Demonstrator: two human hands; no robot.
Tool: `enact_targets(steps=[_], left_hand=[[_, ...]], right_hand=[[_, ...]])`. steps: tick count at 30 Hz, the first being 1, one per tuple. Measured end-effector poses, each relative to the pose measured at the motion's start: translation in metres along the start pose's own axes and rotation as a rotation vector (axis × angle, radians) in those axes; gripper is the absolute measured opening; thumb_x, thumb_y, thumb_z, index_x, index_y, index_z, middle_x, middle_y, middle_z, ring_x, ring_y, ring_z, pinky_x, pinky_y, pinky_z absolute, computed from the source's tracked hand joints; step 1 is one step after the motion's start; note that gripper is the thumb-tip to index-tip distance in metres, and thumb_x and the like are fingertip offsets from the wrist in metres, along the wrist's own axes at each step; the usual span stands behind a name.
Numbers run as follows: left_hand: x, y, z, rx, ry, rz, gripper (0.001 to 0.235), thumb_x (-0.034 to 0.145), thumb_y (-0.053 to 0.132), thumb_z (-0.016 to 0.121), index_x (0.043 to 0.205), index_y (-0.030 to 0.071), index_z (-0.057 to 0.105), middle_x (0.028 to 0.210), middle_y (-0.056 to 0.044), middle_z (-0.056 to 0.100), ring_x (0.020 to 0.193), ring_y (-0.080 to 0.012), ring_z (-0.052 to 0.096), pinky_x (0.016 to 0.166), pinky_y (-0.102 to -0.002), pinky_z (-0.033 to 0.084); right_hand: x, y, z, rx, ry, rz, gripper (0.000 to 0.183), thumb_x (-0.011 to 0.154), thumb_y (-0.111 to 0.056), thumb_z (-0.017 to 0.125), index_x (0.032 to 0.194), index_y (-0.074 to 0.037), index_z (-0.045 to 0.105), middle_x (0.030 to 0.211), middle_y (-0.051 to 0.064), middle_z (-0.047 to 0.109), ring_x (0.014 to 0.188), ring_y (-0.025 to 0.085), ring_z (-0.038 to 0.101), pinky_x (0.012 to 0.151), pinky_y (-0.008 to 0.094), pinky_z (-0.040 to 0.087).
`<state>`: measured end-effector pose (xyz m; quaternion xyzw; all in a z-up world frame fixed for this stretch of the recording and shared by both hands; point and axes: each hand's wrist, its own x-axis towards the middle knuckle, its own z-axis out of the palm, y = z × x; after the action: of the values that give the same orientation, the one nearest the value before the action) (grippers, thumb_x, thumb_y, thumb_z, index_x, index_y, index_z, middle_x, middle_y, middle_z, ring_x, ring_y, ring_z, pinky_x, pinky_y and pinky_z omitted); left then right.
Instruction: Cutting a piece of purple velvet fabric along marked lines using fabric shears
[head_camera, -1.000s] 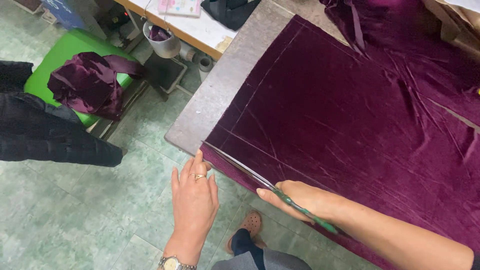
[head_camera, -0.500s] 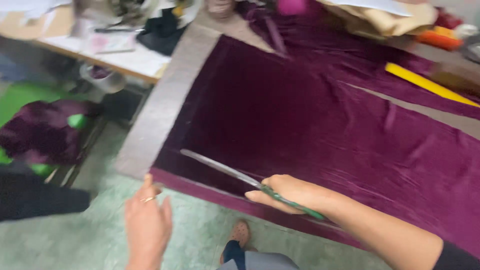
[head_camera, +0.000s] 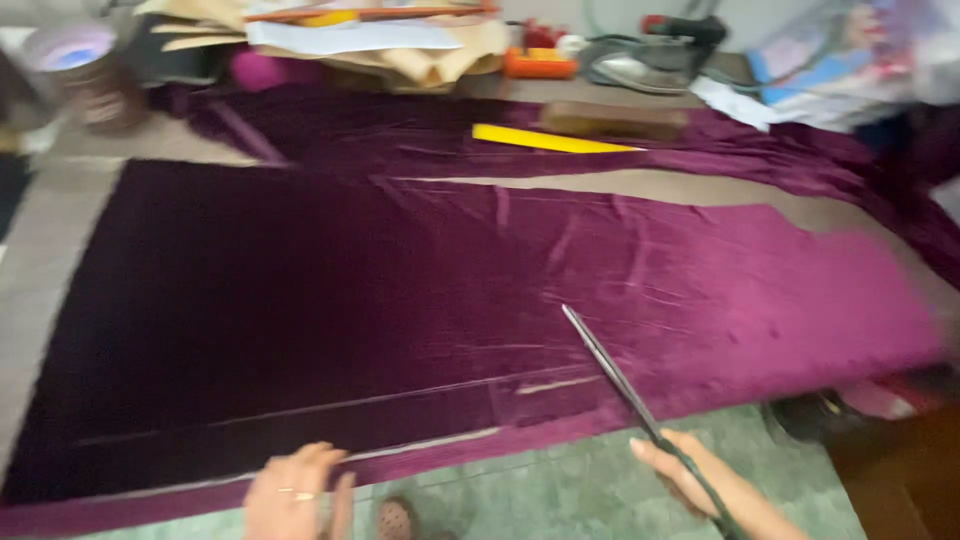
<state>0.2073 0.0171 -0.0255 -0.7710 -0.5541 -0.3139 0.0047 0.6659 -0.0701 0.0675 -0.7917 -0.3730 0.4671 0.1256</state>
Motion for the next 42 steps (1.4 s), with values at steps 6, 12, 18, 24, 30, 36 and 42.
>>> enact_targets(steps=[6, 12, 18, 24, 30, 36, 42], left_hand=[[0.003, 0.114, 0.061, -0.167, -0.205, 0.388, 0.030, 0.084, 0.033, 0.056, 0.111, 0.020, 0.059, 0.107, 0.000, 0.061, 0.090, -0.0261, 0.057, 0.079, -0.041, 0.040], [0.018, 0.193, 0.084, -0.230, -0.368, 0.481, 0.028, 0.076, 0.032, 0.061, 0.102, 0.023, 0.060, 0.090, 0.002, 0.056, 0.078, -0.0257, 0.050, 0.065, -0.041, 0.040], [0.034, 0.248, 0.103, -0.281, -0.399, 0.536, 0.025, 0.083, 0.032, 0.061, 0.104, 0.019, 0.061, 0.096, 0.002, 0.057, 0.079, -0.0237, 0.051, 0.068, -0.040, 0.041], [0.034, 0.283, 0.148, -0.255, -0.339, 0.588, 0.033, 0.080, 0.037, 0.065, 0.109, 0.020, 0.062, 0.099, 0.004, 0.056, 0.080, -0.0209, 0.052, 0.069, -0.038, 0.042], [0.052, 0.391, 0.187, -0.270, -0.396, 0.550, 0.031, 0.081, 0.036, 0.064, 0.109, 0.023, 0.063, 0.102, 0.006, 0.057, 0.085, -0.0198, 0.054, 0.072, -0.037, 0.043], [0.071, 0.539, 0.224, -0.315, -0.321, 0.447, 0.027, 0.086, 0.039, 0.060, 0.106, 0.022, 0.064, 0.101, 0.004, 0.061, 0.083, -0.0209, 0.055, 0.069, -0.038, 0.042], [0.071, 0.610, 0.262, -0.219, -0.289, 0.289, 0.030, 0.081, 0.041, 0.063, 0.109, 0.029, 0.066, 0.102, 0.007, 0.061, 0.084, -0.0200, 0.056, 0.070, -0.037, 0.043]], right_hand=[[-0.077, 0.036, -0.011, 0.267, 0.038, 0.109, 0.049, 0.094, -0.042, 0.064, 0.068, -0.011, 0.037, 0.052, 0.002, 0.031, 0.040, 0.014, 0.028, 0.038, 0.031, 0.022], [-0.118, 0.056, -0.032, 0.795, 0.103, 0.512, 0.039, 0.095, -0.034, 0.067, 0.086, -0.012, 0.036, 0.071, 0.003, 0.018, 0.053, 0.015, 0.017, 0.053, 0.029, 0.015], [-0.125, 0.083, -0.066, 0.682, 0.193, 0.533, 0.036, 0.093, -0.038, 0.069, 0.085, -0.012, 0.045, 0.066, 0.003, 0.024, 0.053, 0.015, 0.023, 0.054, 0.029, 0.020], [-0.104, 0.102, -0.122, 0.495, 0.242, 0.501, 0.035, 0.090, -0.042, 0.072, 0.082, -0.012, 0.055, 0.061, 0.004, 0.031, 0.052, 0.015, 0.029, 0.055, 0.028, 0.027], [-0.042, 0.214, -0.201, 0.149, 0.153, 0.129, 0.040, 0.090, -0.047, 0.065, 0.074, -0.016, 0.048, 0.069, -0.007, 0.046, 0.061, 0.007, 0.041, 0.057, 0.025, 0.034], [-0.026, 0.268, -0.357, -0.101, 0.134, -0.003, 0.032, 0.094, -0.042, 0.062, 0.077, -0.018, 0.050, 0.068, -0.008, 0.049, 0.065, 0.003, 0.047, 0.061, 0.024, 0.041], [0.018, 0.292, -0.502, -0.398, 0.122, 0.159, 0.033, 0.083, -0.053, 0.063, 0.093, -0.022, 0.061, 0.066, -0.003, 0.057, 0.061, 0.009, 0.050, 0.060, 0.025, 0.043]])
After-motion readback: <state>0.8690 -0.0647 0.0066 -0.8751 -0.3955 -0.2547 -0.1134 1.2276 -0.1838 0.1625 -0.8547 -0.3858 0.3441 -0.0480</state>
